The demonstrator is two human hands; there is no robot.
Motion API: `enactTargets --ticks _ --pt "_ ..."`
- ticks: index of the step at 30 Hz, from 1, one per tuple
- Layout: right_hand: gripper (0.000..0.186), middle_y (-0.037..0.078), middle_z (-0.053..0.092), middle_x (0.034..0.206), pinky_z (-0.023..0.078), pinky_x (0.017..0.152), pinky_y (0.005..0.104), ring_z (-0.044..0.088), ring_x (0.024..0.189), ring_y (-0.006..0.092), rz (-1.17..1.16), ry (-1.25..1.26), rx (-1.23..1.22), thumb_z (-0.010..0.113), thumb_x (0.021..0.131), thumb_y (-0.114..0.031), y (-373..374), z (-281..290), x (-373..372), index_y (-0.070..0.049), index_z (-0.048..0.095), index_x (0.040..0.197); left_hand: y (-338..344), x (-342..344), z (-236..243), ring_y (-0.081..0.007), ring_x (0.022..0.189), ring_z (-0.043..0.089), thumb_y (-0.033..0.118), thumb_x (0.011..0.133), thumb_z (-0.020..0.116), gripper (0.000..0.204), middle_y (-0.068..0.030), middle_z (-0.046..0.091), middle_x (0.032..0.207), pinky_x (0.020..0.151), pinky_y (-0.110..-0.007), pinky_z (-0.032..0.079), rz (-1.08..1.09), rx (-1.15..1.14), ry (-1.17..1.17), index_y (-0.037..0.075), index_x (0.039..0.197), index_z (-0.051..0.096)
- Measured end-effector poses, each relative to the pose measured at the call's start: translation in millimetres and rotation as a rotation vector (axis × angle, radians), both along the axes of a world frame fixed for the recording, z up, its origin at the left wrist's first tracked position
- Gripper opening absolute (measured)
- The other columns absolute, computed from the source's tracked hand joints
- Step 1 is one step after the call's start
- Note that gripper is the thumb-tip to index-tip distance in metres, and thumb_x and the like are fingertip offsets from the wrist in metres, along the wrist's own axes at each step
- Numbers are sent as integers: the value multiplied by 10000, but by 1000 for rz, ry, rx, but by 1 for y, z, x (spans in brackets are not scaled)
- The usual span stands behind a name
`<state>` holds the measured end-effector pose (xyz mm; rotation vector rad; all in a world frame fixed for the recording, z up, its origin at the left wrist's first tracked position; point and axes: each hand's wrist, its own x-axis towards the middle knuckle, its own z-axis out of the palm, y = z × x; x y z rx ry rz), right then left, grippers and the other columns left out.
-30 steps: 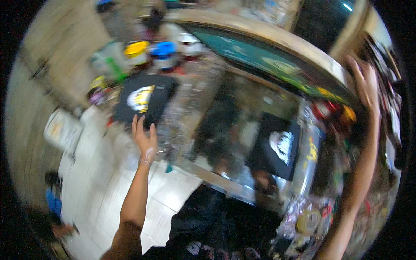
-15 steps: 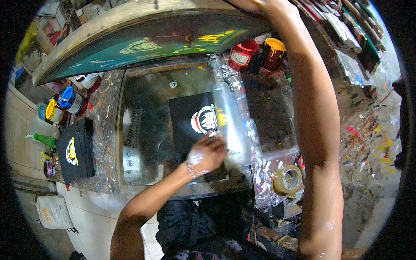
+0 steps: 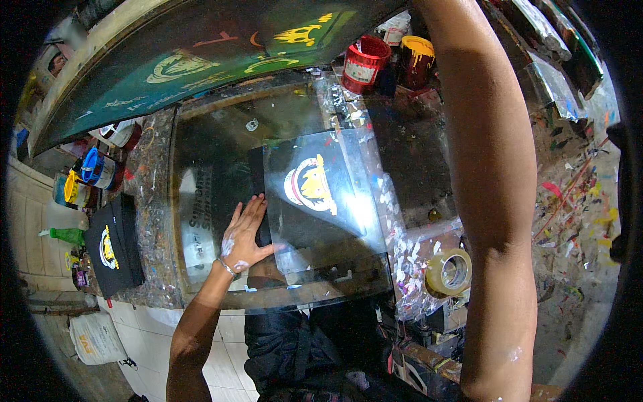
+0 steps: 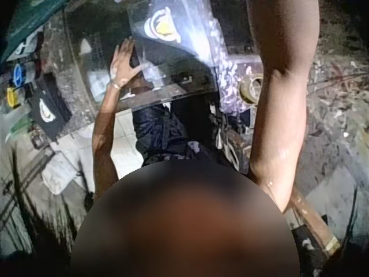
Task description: The person performs screen printing on black t-shirts. They place a t-shirt under a screen, pour yellow ink onto the screen, and use a squeegee to pull the ink across the mesh. After each print, they lift the screen, remove the printed t-shirt, and place a new one underneath to repeat the process.
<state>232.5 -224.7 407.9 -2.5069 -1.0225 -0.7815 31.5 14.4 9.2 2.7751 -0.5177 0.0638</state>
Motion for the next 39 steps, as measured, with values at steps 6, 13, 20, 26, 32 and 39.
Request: enactTargets --ticks 6,13,20,26,32,39 --pt "804 416 665 1094 529 980 500 676 1080 505 28 22 -26 512 977 -602 -1 1 1 178 708 990 0 -4 1 -343 1518 344 679 718 787 1149 -214 385 1615 1258 -530 222 15 -32 22 -35 1531 400" --pt "828 424 664 1066 538 957 495 683 1049 505 31 36 -43 497 983 -620 -2 2 -3 181 704 980 -1 -3 -1 -341 1517 348 691 730 773 1148 -213 386 1615 1259 -529 220 6 -21 -28 -34 1536 394" --pt "804 420 672 1028 540 940 506 689 1028 505 22 33 -49 474 998 -600 0 1 -4 165 714 939 0 -3 -4 -331 1516 353 718 725 762 1158 -218 390 1611 1259 -529 221 10 -5 -37 -41 1525 408" --pt "796 407 678 1051 539 947 506 694 1023 497 -35 51 -31 468 1003 -594 4 0 -2 158 722 942 -1 -3 0 -331 1508 367 692 722 783 1137 -222 409 1598 1253 -529 234 4 -20 -37 -51 1507 431" --pt "821 401 676 1094 538 958 509 686 1061 489 -42 16 -11 468 999 -621 5 -2 -1 160 721 988 -1 -3 -2 -332 1501 380 659 722 800 1106 -224 437 1579 1250 -531 241 18 -36 -43 -57 1489 451" --pt "847 401 680 1078 543 950 517 692 1042 489 40 -34 -30 459 1000 -654 1 -3 8 148 730 967 0 -2 2 -331 1501 381 648 715 807 1111 -214 427 1589 1252 -526 240 15 -28 -30 -41 1505 440"
